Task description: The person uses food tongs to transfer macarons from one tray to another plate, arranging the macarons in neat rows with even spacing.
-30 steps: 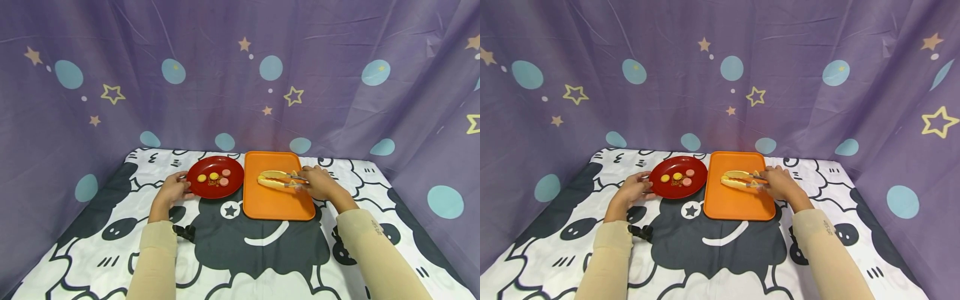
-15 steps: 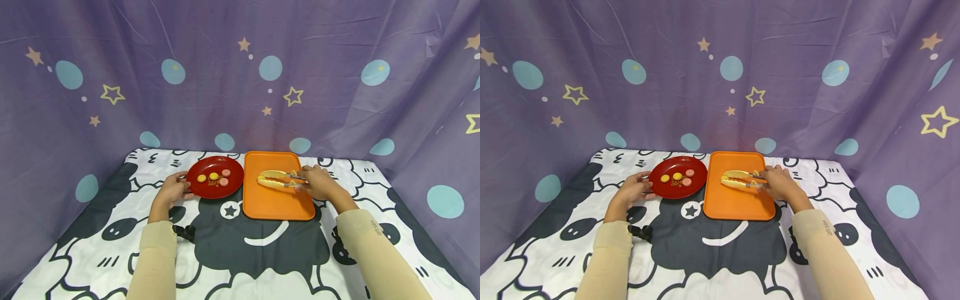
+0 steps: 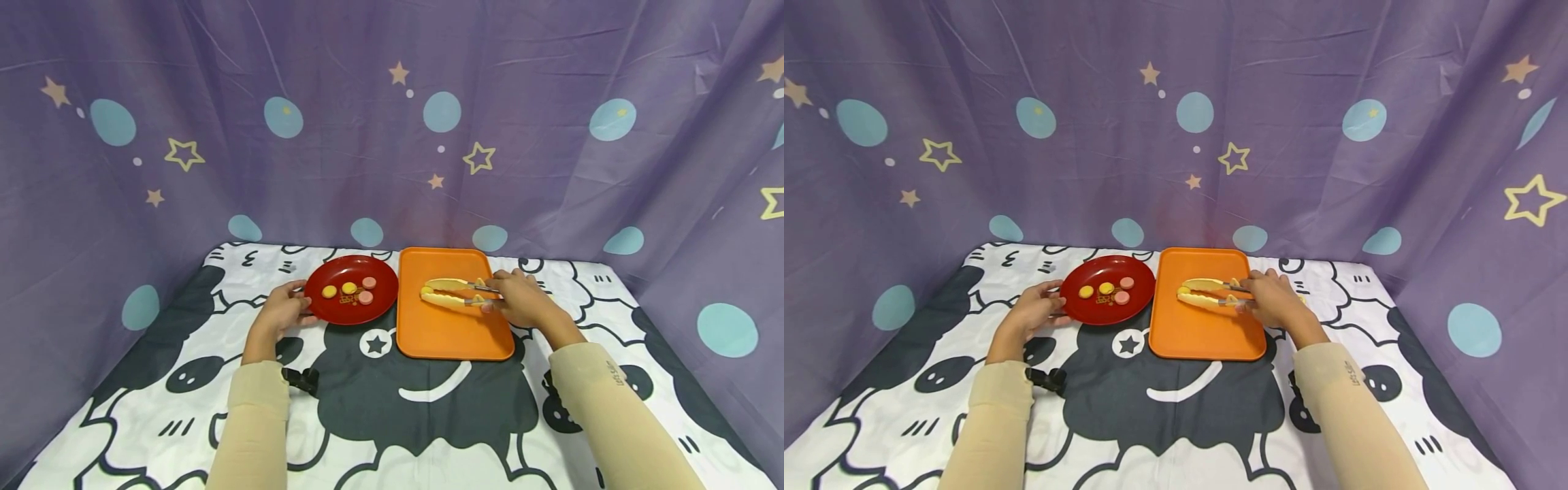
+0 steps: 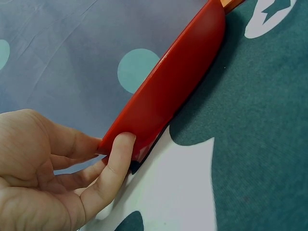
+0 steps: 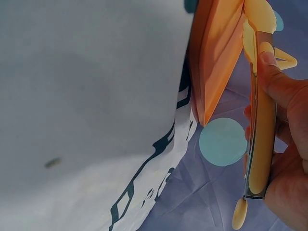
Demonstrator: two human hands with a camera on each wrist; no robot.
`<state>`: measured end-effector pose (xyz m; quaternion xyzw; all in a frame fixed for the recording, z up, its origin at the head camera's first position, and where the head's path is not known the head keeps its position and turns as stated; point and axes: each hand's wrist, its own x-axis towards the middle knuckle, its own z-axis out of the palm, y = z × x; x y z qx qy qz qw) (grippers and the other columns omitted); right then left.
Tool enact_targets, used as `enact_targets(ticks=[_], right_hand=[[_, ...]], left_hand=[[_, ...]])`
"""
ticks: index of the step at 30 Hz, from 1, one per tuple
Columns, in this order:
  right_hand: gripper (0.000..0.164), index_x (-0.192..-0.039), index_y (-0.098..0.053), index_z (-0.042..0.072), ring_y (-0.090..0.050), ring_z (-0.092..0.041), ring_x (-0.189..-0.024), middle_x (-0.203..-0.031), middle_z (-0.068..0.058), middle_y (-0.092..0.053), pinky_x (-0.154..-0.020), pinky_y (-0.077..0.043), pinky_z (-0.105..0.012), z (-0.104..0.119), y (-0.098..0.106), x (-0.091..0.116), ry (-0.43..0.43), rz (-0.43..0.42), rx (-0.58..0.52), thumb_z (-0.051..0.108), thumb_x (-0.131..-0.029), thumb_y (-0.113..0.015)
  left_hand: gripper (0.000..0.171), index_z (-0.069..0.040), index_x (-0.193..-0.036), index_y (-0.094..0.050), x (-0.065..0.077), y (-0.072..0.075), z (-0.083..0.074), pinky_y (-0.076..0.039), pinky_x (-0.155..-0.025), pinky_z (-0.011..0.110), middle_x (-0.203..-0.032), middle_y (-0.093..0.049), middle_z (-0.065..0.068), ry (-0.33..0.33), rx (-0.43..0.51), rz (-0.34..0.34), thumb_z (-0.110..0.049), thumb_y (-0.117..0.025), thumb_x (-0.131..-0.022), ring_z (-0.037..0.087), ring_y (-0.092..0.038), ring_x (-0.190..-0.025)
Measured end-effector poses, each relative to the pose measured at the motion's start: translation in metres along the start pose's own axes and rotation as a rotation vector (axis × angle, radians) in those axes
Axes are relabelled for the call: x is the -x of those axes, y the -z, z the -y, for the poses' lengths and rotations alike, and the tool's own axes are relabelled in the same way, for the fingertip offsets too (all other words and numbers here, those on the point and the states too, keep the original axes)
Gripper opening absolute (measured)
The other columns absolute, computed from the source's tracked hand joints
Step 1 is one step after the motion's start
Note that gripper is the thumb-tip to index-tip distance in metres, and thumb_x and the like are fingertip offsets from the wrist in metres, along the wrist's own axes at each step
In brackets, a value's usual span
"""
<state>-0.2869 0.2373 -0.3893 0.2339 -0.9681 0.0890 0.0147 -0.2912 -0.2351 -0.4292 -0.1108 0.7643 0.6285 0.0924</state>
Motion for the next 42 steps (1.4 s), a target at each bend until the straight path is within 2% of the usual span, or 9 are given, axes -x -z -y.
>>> enact_targets(ticks=[6, 11, 15, 20, 31, 38, 42], right_hand=[[0.052, -0.137, -0.065, 0.004, -0.052, -0.038, -0.108, -0.135, -0.017, -0.062, -0.090, -0.043, -0.057, -0.001, 0.002, 0.002, 0.005, -0.020, 0.017, 0.031, -0.094, -0.076], [0.052, -0.137, -0.065, 0.004, -0.052, -0.035, -0.102, -0.128, -0.014, -0.064, -0.086, -0.042, -0.052, 0.001, 0.006, -0.001, 0.016, -0.027, 0.026, 0.031, -0.094, -0.075], [0.051, -0.135, -0.066, 0.003, -0.051, -0.034, -0.098, -0.124, -0.014, -0.065, -0.080, -0.041, -0.048, 0.006, 0.011, -0.005, 0.033, -0.040, 0.029, 0.032, -0.094, -0.076], [0.051, -0.137, -0.065, 0.005, -0.050, -0.033, -0.099, -0.125, -0.012, -0.063, -0.081, -0.041, -0.048, 0.011, 0.017, -0.009, 0.044, -0.039, 0.041, 0.032, -0.095, -0.075], [0.052, -0.137, -0.065, 0.006, -0.051, -0.035, -0.105, -0.127, -0.011, -0.063, -0.083, -0.041, -0.048, 0.028, 0.026, -0.014, 0.072, -0.047, 0.047, 0.034, -0.094, -0.075], [0.050, -0.136, -0.066, 0.008, -0.051, -0.035, -0.109, -0.125, -0.009, -0.064, -0.088, -0.042, -0.050, 0.042, 0.025, -0.019, 0.094, -0.051, 0.042, 0.034, -0.094, -0.075], [0.049, -0.136, -0.067, 0.009, -0.050, -0.034, -0.108, -0.124, -0.008, -0.064, -0.087, -0.041, -0.049, 0.050, 0.024, -0.023, 0.110, -0.055, 0.040, 0.034, -0.094, -0.075]], left_hand=[[0.062, -0.008, -0.162, -0.027, 0.003, -0.002, 0.000, -0.063, -0.080, 0.037, -0.146, -0.045, 0.024, -0.001, 0.008, 0.008, 0.001, -0.047, -0.104, 0.027, -0.066, -0.100], [0.063, -0.007, -0.162, -0.026, 0.005, 0.000, -0.001, -0.063, -0.079, 0.036, -0.146, -0.044, 0.025, -0.006, 0.006, 0.010, 0.002, -0.047, -0.104, 0.027, -0.067, -0.099], [0.061, -0.008, -0.162, -0.027, 0.005, 0.001, -0.001, -0.063, -0.081, 0.038, -0.147, -0.044, 0.024, -0.004, 0.002, 0.004, 0.001, -0.046, -0.105, 0.030, -0.065, -0.104], [0.060, -0.009, -0.162, -0.027, 0.004, 0.002, -0.001, -0.063, -0.082, 0.039, -0.148, -0.044, 0.024, -0.003, -0.011, -0.001, -0.001, -0.046, -0.105, 0.033, -0.064, -0.108], [0.062, -0.009, -0.162, -0.026, 0.004, 0.000, -0.002, -0.063, -0.080, 0.035, -0.148, -0.044, 0.024, 0.001, 0.004, 0.010, -0.001, -0.047, -0.105, 0.028, -0.066, -0.103], [0.061, -0.009, -0.162, -0.026, 0.003, 0.002, -0.002, -0.063, -0.080, 0.035, -0.148, -0.043, 0.024, 0.003, 0.009, 0.015, -0.001, -0.046, -0.105, 0.029, -0.065, -0.103], [0.061, -0.009, -0.162, -0.027, 0.003, 0.002, -0.001, -0.063, -0.080, 0.036, -0.148, -0.044, 0.023, 0.007, 0.017, 0.016, -0.001, -0.046, -0.105, 0.028, -0.065, -0.101]])
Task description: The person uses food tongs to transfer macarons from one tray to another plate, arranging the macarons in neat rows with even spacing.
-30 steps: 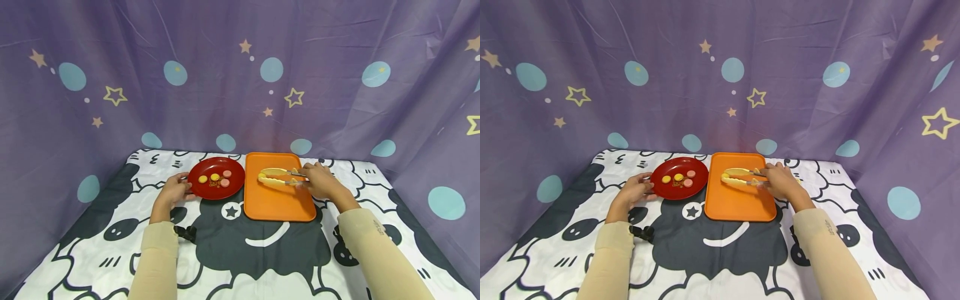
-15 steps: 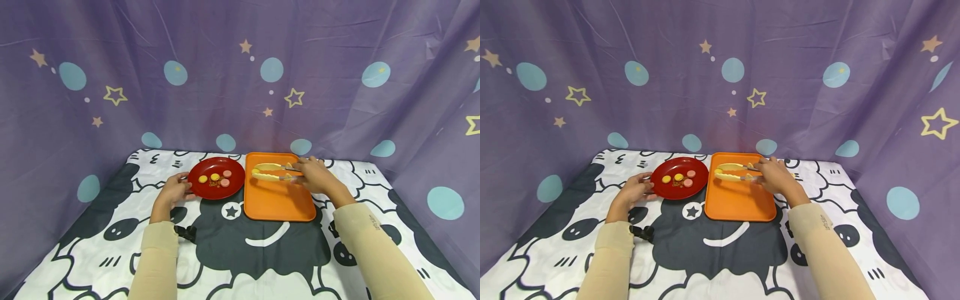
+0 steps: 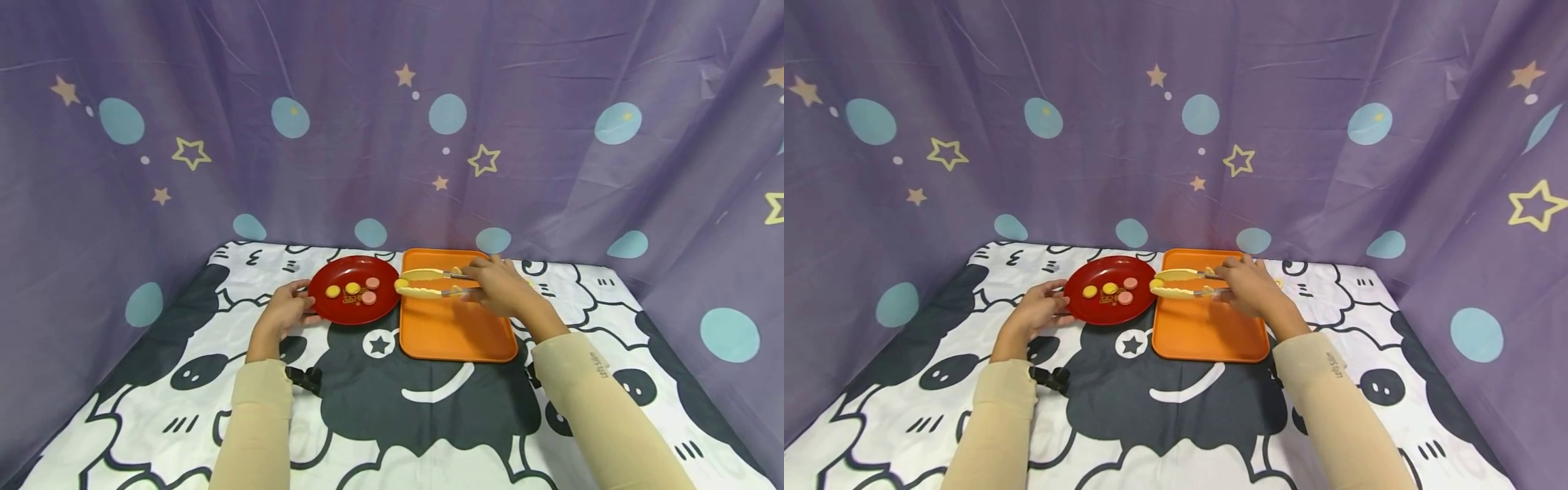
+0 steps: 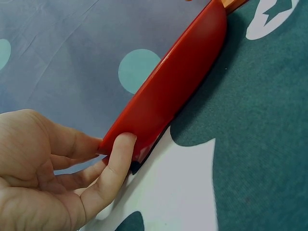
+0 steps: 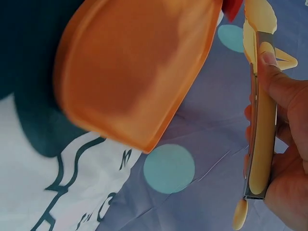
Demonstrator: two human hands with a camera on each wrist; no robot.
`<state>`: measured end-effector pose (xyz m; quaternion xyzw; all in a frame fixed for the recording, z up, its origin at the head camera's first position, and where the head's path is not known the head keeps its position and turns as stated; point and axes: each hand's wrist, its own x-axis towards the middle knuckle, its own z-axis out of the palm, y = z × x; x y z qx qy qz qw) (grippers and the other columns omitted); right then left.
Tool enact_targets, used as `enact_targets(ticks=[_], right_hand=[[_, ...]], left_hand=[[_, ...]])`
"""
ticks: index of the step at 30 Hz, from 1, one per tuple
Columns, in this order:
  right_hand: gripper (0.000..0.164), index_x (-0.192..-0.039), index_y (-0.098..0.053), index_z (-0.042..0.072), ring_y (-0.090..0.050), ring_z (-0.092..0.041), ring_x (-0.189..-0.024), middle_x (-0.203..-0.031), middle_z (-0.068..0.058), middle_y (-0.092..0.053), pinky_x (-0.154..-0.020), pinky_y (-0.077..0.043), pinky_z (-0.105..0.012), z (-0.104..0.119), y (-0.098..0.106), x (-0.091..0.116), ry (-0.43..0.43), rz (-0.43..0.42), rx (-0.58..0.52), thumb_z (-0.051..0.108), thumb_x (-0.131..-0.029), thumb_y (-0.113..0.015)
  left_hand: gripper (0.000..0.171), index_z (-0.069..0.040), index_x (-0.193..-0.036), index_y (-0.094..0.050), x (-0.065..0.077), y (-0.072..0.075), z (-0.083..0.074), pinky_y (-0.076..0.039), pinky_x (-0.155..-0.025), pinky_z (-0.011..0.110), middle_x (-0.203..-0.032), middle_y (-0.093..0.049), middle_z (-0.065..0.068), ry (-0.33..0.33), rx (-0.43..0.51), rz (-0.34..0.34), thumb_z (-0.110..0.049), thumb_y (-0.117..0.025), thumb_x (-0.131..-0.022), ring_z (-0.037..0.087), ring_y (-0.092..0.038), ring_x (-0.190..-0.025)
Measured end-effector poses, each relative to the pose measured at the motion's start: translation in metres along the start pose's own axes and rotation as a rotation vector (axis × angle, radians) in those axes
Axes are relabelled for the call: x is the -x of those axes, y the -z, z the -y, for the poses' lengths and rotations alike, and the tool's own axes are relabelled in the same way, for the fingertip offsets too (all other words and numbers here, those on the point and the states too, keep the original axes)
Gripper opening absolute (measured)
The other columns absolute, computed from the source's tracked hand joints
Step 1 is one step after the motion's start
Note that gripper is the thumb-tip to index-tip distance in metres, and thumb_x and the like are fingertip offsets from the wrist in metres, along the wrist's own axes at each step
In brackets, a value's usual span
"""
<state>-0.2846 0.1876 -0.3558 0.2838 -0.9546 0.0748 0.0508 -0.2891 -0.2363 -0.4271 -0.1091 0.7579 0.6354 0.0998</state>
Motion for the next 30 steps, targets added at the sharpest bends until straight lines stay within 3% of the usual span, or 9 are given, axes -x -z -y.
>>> enact_targets(ticks=[10, 21, 30], right_hand=[[0.049, -0.135, -0.067, 0.010, -0.049, -0.030, -0.098, -0.118, -0.006, -0.064, -0.080, -0.039, -0.044, 0.024, -0.003, -0.013, 0.063, -0.024, -0.003, 0.033, -0.093, -0.077], [0.050, -0.136, -0.067, 0.012, -0.045, -0.025, -0.093, -0.120, -0.004, -0.065, -0.076, -0.035, -0.037, 0.046, -0.014, -0.025, 0.067, 0.006, 0.003, 0.033, -0.093, -0.077], [0.051, -0.135, -0.068, 0.012, -0.047, -0.025, -0.093, -0.119, -0.004, -0.065, -0.077, -0.037, -0.037, 0.059, -0.020, -0.034, 0.082, -0.001, 0.005, 0.034, -0.091, -0.079]], left_hand=[[0.060, -0.009, -0.162, -0.028, -0.001, 0.001, 0.000, -0.063, -0.082, 0.038, -0.147, -0.045, 0.023, -0.005, 0.006, -0.012, 0.000, -0.046, -0.105, 0.029, -0.066, -0.103], [0.061, -0.009, -0.161, -0.028, -0.003, 0.000, 0.003, -0.063, -0.079, 0.037, -0.146, -0.045, 0.024, -0.005, 0.014, -0.005, 0.001, -0.046, -0.104, 0.029, -0.066, -0.101], [0.060, -0.010, -0.162, -0.029, -0.001, 0.000, 0.000, -0.063, -0.081, 0.038, -0.147, -0.045, 0.023, 0.000, -0.009, -0.019, -0.001, -0.047, -0.105, 0.031, -0.065, -0.105]])
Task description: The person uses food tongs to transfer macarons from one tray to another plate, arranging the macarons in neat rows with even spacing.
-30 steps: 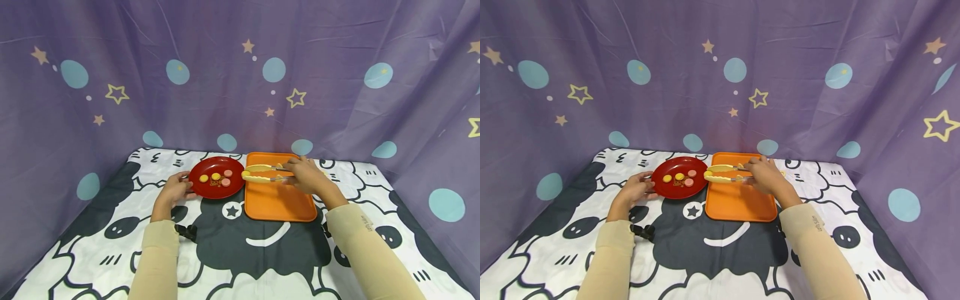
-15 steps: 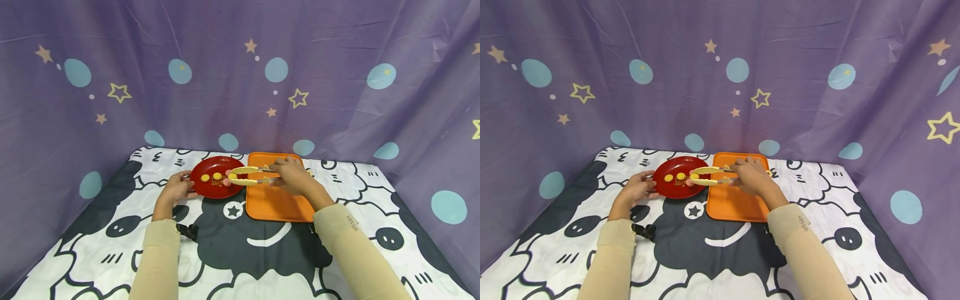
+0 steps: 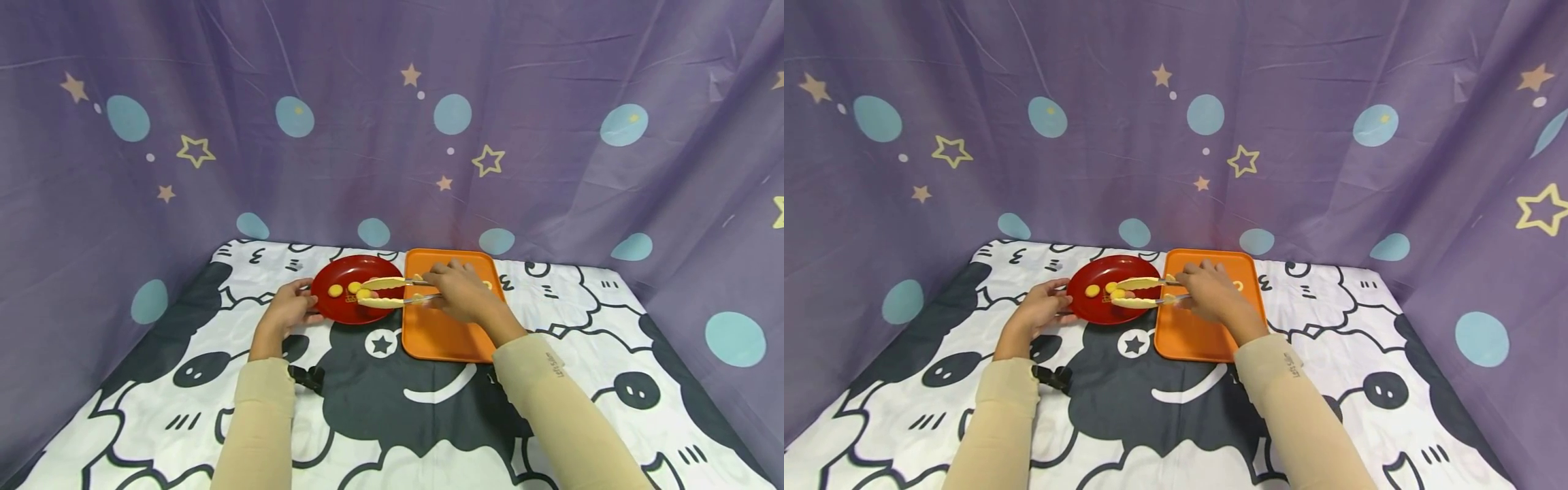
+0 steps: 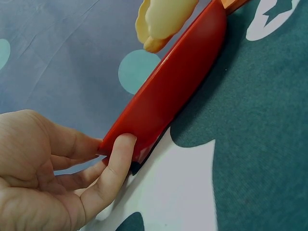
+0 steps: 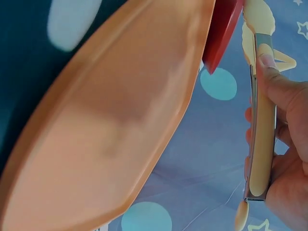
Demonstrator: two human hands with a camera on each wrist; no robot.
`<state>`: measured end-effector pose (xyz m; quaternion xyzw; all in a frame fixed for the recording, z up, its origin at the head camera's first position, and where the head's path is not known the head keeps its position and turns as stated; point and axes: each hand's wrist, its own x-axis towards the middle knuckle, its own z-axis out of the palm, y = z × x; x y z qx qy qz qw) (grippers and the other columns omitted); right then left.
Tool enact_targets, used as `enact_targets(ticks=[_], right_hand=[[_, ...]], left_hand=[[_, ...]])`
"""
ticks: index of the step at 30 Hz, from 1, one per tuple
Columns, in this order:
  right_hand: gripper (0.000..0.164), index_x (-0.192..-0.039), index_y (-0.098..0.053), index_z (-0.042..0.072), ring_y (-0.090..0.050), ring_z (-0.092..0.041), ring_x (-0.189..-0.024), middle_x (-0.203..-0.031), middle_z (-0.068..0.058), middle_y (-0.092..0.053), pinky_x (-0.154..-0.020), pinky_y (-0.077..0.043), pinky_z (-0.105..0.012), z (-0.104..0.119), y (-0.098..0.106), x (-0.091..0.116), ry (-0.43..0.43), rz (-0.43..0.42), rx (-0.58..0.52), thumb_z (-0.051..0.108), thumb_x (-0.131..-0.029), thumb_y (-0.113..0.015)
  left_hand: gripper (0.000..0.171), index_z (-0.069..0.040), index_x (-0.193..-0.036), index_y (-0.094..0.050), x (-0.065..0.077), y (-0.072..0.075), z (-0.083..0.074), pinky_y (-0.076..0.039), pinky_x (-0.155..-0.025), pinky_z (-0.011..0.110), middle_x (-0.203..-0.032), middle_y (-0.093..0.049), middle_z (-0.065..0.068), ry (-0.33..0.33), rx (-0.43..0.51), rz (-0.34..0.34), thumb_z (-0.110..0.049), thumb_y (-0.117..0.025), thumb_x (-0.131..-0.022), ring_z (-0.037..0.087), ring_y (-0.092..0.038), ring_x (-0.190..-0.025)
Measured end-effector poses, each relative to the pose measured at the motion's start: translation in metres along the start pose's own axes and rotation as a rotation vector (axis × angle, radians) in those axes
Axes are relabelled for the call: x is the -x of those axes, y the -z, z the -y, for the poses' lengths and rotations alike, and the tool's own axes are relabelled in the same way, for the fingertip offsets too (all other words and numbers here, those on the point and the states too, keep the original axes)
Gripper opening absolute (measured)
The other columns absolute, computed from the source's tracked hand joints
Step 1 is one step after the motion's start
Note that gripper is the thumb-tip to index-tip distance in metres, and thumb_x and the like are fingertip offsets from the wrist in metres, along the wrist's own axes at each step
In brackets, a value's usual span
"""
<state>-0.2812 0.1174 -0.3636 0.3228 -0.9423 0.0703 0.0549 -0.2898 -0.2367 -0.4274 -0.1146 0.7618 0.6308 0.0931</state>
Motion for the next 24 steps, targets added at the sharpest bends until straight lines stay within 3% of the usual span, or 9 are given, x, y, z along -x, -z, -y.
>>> enact_targets(ticks=[9, 24], right_hand=[[0.054, -0.136, -0.067, 0.014, -0.045, -0.024, -0.094, -0.120, -0.002, -0.064, -0.078, -0.036, -0.036, 0.011, -0.007, -0.012, -0.017, 0.036, 0.009, 0.038, -0.090, -0.079], [0.055, -0.141, -0.063, 0.017, -0.045, -0.026, -0.103, -0.124, -0.001, -0.061, -0.086, -0.038, -0.039, 0.018, -0.018, -0.026, -0.035, 0.121, 0.080, 0.043, -0.093, -0.074]], left_hand=[[0.061, -0.006, -0.162, -0.027, 0.001, -0.002, 0.000, -0.063, -0.080, 0.038, -0.144, -0.043, 0.026, -0.029, 0.033, 0.021, 0.004, -0.044, -0.103, 0.029, -0.064, -0.101], [0.062, -0.008, -0.162, -0.026, -0.002, 0.000, 0.001, -0.063, -0.080, 0.037, -0.148, -0.044, 0.025, -0.014, 0.020, 0.022, 0.002, -0.045, -0.104, 0.030, -0.065, -0.104]])
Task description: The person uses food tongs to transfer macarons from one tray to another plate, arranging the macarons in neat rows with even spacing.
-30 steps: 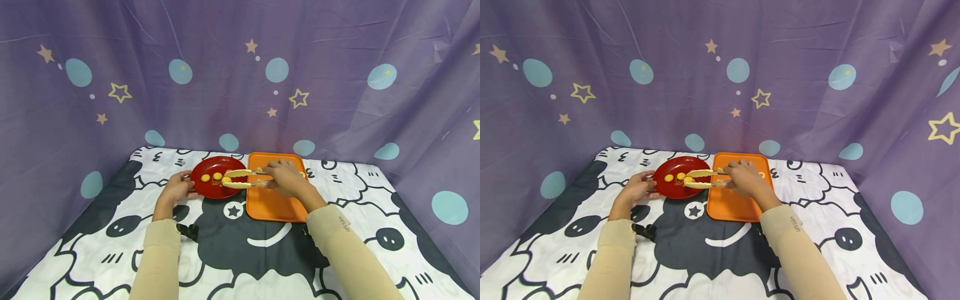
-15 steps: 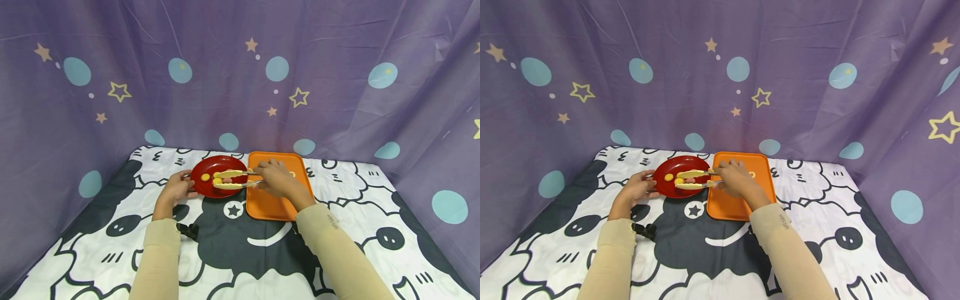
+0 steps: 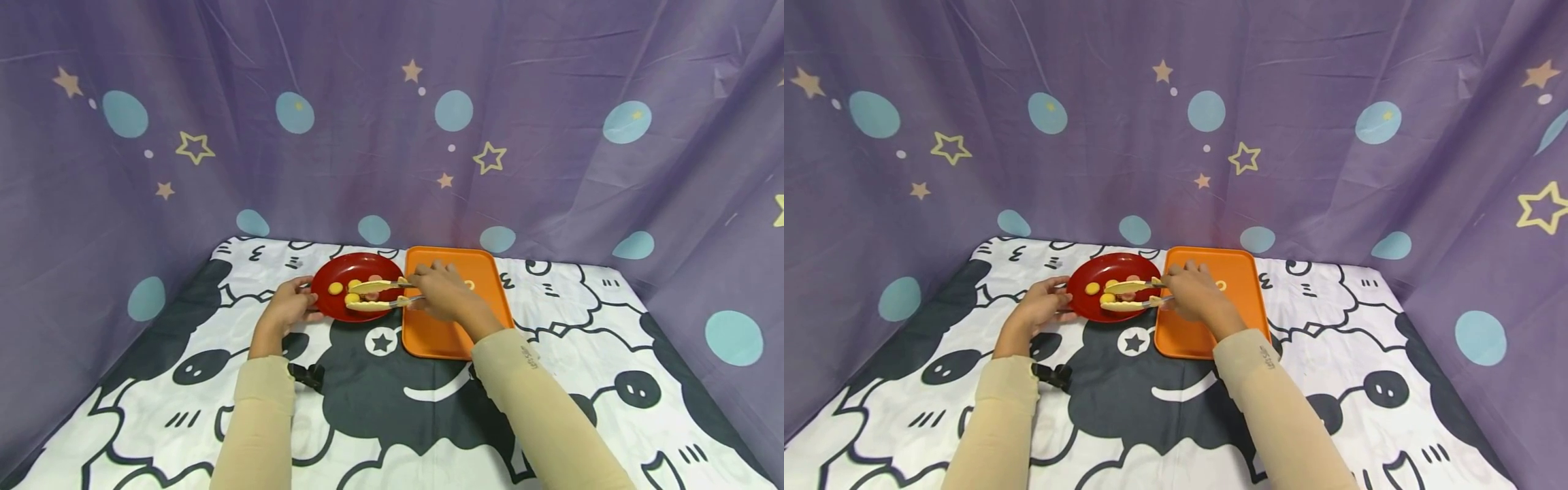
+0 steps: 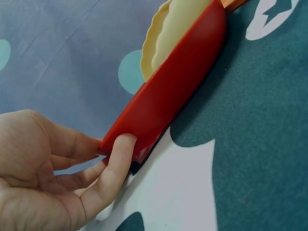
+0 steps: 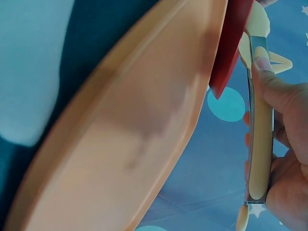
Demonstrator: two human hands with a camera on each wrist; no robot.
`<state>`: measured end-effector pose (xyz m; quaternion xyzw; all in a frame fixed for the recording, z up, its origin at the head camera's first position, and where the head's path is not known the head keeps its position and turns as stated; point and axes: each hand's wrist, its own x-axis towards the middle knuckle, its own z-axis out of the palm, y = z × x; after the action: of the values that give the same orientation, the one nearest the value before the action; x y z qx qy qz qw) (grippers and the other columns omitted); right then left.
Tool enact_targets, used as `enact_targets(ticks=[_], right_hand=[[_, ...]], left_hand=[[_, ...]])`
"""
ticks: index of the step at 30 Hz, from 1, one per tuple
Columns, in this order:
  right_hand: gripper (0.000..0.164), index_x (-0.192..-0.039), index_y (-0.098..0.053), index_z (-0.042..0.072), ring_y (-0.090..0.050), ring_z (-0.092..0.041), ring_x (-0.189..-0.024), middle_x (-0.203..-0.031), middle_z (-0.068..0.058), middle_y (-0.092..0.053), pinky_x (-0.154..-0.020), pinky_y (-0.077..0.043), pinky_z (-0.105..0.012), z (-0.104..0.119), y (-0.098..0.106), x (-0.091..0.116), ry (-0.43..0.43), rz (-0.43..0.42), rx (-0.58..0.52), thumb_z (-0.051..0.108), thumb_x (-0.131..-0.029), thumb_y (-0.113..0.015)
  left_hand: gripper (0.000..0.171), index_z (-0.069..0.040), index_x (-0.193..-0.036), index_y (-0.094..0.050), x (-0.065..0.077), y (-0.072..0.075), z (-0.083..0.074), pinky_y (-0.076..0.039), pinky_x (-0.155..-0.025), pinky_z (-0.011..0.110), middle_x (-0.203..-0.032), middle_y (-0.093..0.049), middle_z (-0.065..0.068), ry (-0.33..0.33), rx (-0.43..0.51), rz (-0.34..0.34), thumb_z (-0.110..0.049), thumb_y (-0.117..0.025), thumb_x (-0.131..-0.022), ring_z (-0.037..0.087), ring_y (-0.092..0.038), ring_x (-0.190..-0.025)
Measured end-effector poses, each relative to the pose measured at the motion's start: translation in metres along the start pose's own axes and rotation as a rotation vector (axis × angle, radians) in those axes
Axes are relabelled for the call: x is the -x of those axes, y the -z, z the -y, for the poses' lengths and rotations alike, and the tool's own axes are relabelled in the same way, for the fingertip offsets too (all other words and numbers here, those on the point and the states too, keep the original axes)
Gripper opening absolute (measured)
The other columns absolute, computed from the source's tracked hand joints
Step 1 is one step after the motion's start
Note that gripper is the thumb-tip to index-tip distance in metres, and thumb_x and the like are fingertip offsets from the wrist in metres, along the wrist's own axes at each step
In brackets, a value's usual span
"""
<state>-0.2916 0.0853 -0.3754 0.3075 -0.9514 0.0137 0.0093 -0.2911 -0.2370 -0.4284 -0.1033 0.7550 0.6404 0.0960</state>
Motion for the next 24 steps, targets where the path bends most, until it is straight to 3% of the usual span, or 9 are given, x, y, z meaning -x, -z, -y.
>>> enact_targets(ticks=[8, 24], right_hand=[[0.049, -0.133, -0.067, 0.016, -0.044, -0.025, -0.099, -0.117, -0.001, -0.060, -0.082, -0.037, -0.039, 0.0025, -0.0041, -0.0038, -0.003, -0.009, 0.001, 0.044, -0.093, -0.074], [0.056, -0.140, -0.063, 0.015, -0.045, -0.026, -0.104, -0.124, -0.003, -0.060, -0.087, -0.038, -0.039, 0.0020, -0.0056, -0.0030, -0.012, -0.005, -0.014, 0.044, -0.093, -0.074]], left_hand=[[0.062, -0.009, -0.163, -0.026, 0.0004, -0.0003, -0.0010, -0.063, -0.082, 0.038, -0.149, -0.043, 0.024, 0.009, 0.003, -0.003, 0.001, -0.045, -0.105, 0.031, -0.063, -0.107], [0.062, -0.009, -0.163, -0.026, -0.0003, -0.0008, -0.0005, -0.063, -0.082, 0.038, -0.149, -0.043, 0.024, 0.009, 0.008, -0.002, 0.001, -0.045, -0.105, 0.030, -0.064, -0.105]])
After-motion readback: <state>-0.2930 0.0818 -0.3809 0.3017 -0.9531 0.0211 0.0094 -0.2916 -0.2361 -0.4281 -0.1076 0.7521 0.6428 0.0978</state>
